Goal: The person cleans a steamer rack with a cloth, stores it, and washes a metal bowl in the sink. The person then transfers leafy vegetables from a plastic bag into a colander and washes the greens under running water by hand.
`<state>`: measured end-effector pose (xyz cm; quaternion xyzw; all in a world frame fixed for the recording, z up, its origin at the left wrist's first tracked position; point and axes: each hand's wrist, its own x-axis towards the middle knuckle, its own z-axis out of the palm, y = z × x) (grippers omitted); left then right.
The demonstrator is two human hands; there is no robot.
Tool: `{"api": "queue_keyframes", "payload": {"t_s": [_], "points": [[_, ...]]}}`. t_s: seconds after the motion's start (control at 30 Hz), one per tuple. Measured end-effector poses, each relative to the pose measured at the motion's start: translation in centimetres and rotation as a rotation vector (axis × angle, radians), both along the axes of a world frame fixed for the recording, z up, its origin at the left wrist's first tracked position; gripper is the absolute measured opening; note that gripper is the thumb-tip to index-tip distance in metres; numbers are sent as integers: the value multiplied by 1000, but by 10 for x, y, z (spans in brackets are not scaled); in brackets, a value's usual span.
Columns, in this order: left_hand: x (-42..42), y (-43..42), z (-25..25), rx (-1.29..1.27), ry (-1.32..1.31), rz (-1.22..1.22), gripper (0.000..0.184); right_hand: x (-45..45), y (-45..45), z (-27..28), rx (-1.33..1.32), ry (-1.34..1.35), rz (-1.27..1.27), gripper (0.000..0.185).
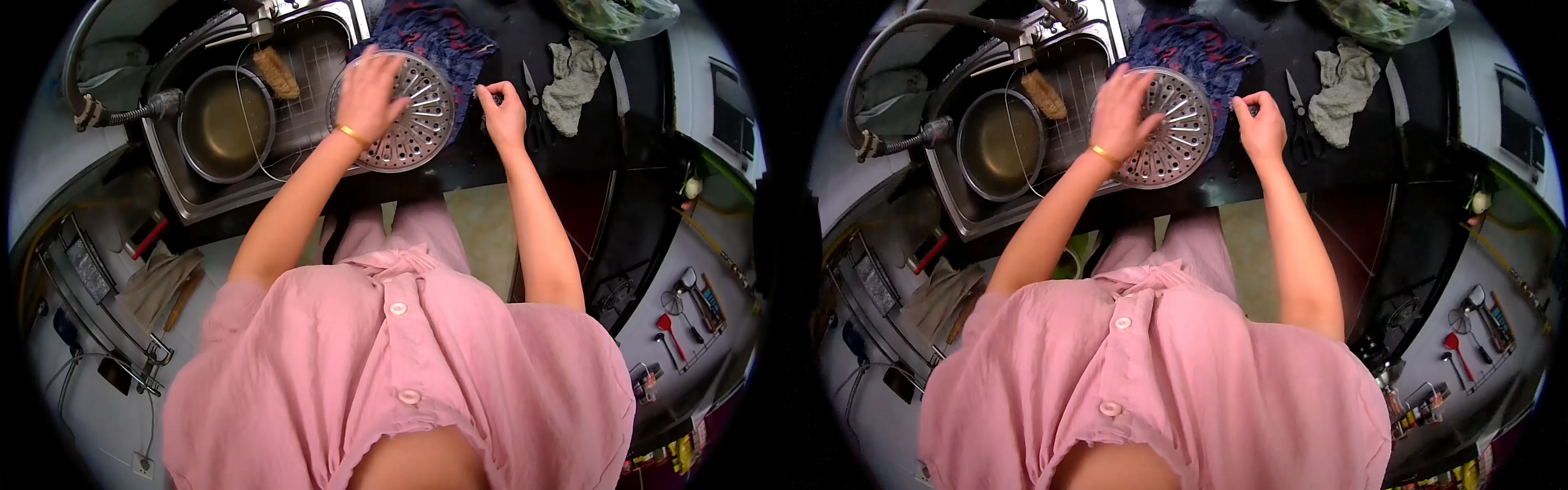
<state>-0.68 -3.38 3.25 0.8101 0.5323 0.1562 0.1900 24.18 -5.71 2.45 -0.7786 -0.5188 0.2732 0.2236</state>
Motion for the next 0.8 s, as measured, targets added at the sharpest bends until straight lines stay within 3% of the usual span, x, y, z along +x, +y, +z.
{"api": "queue_keyframes", "payload": {"t_s": [0.07,0.13,0.2,0.23,0.27,0.3,0.33,0.4,0.43,0.5,0.67,0.8], "points": [[-24,-18,-10,141,-100,231,63,2,3,-7,10,73,-29,26],[-47,-37,-24,22,-85,437,62,0,11,-15,17,154,-45,27],[-59,-51,-43,-413,-256,687,57,-5,26,-24,76,340,-92,31],[-64,-60,-64,-402,-256,700,57,-7,33,-29,108,349,-57,35],[-69,-66,-90,-505,-438,763,49,-9,38,-24,113,355,-42,35],[-69,-67,-93,-603,-625,820,43,-12,41,-16,136,172,47,36],[-71,-68,-95,-590,-630,835,43,-14,44,-8,161,-12,136,38],[-72,-72,-94,-750,-1064,906,34,-10,45,1,162,-1,200,37],[-70,-76,-92,-725,-1072,922,34,-6,44,1,182,-19,227,37],[-67,-87,-87,-645,-1348,1017,33,-1,39,2,203,-7,257,34],[-91,-114,-34,-517,-1551,1161,35,-31,37,22,212,90,366,27],[-143,-139,-34,-313,-1719,1301,36,-89,42,55,398,-97,557,23]]}}
